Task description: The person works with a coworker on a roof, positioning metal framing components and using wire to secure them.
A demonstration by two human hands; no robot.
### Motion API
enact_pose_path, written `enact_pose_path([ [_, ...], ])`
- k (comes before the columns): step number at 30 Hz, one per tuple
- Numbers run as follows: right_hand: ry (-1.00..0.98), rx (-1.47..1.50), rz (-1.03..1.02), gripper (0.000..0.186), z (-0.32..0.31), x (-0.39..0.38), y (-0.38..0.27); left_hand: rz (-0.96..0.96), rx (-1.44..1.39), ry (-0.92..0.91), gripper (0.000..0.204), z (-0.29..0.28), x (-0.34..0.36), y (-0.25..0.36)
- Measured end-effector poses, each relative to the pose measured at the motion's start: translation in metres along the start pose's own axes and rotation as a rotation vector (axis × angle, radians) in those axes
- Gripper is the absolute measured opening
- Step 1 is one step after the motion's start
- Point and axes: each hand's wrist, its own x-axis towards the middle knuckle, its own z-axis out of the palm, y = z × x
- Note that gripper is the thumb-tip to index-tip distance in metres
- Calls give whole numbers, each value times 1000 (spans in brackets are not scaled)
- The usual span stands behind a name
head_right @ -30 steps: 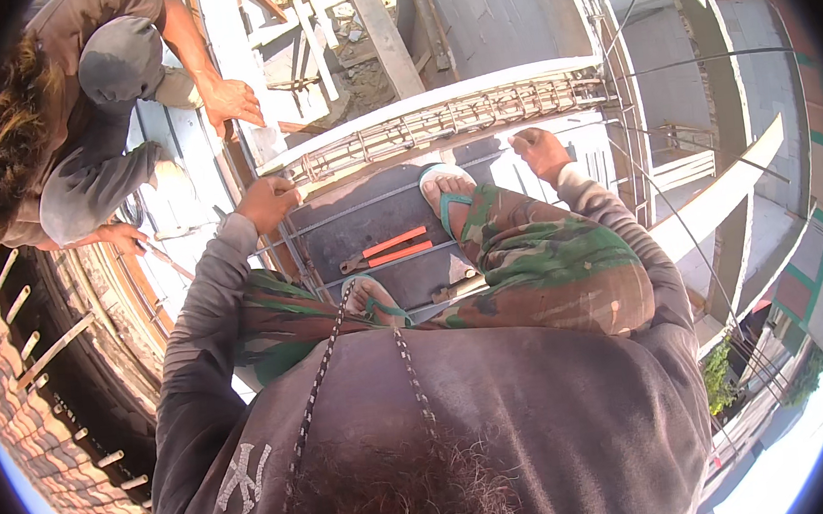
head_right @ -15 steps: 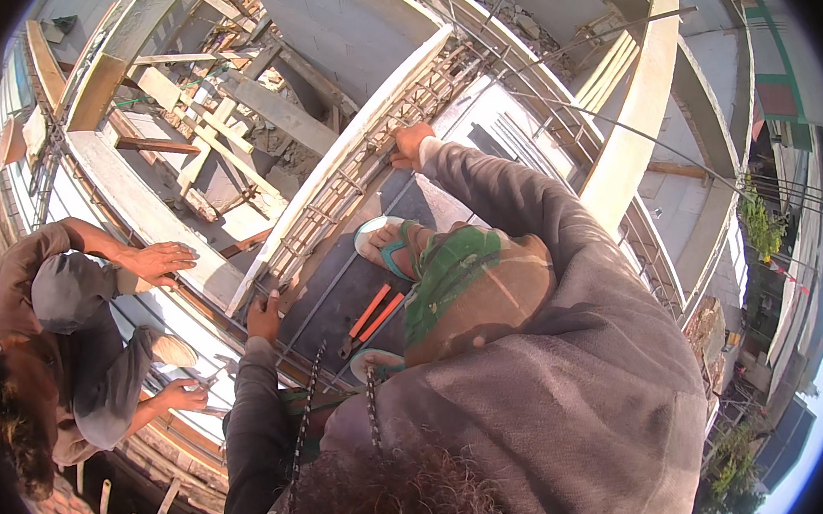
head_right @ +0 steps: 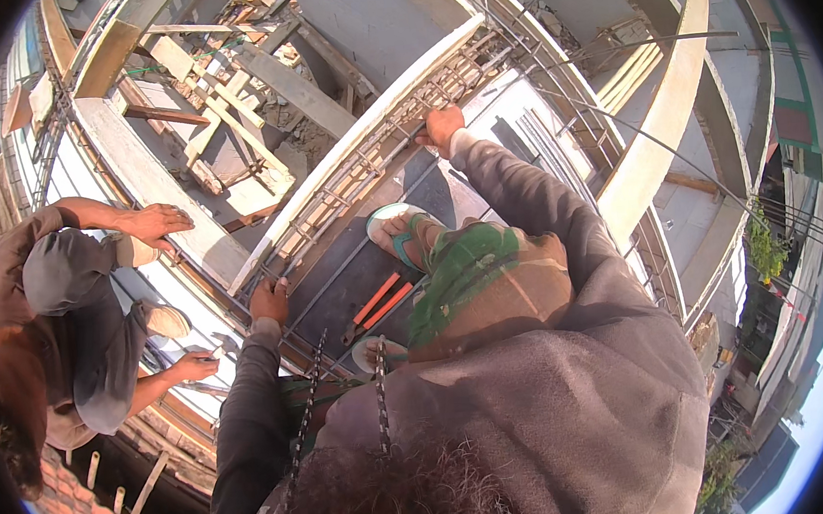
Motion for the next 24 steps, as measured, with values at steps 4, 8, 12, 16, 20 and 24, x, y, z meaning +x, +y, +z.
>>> enact_pose_path([
  [4, -37, -34, 10, 22, -8, 1, -7, -10, -7, -30, 44, 3, 2, -8],
  [8, -154, -69, 56, 30, -11, 12, 1, -13, -49, 90, 42, 14, -6, -13],
  [12, -291, -95, 59, 30, -41, 37, 3, -36, -69, -3, 41, -2, -6, 0],
  [16, -162, -175, 59, 33, -37, 43, -5, -137, -53, 38, 40, -3, -12, 8],
  [20, -151, -282, 89, 32, -18, 27, 3, -127, -127, 44, 42, 17, -13, -16],
  [24, -38, -407, 5, 34, -26, 24, 0, -103, -146, 118, 44, 13, -19, 0],
])
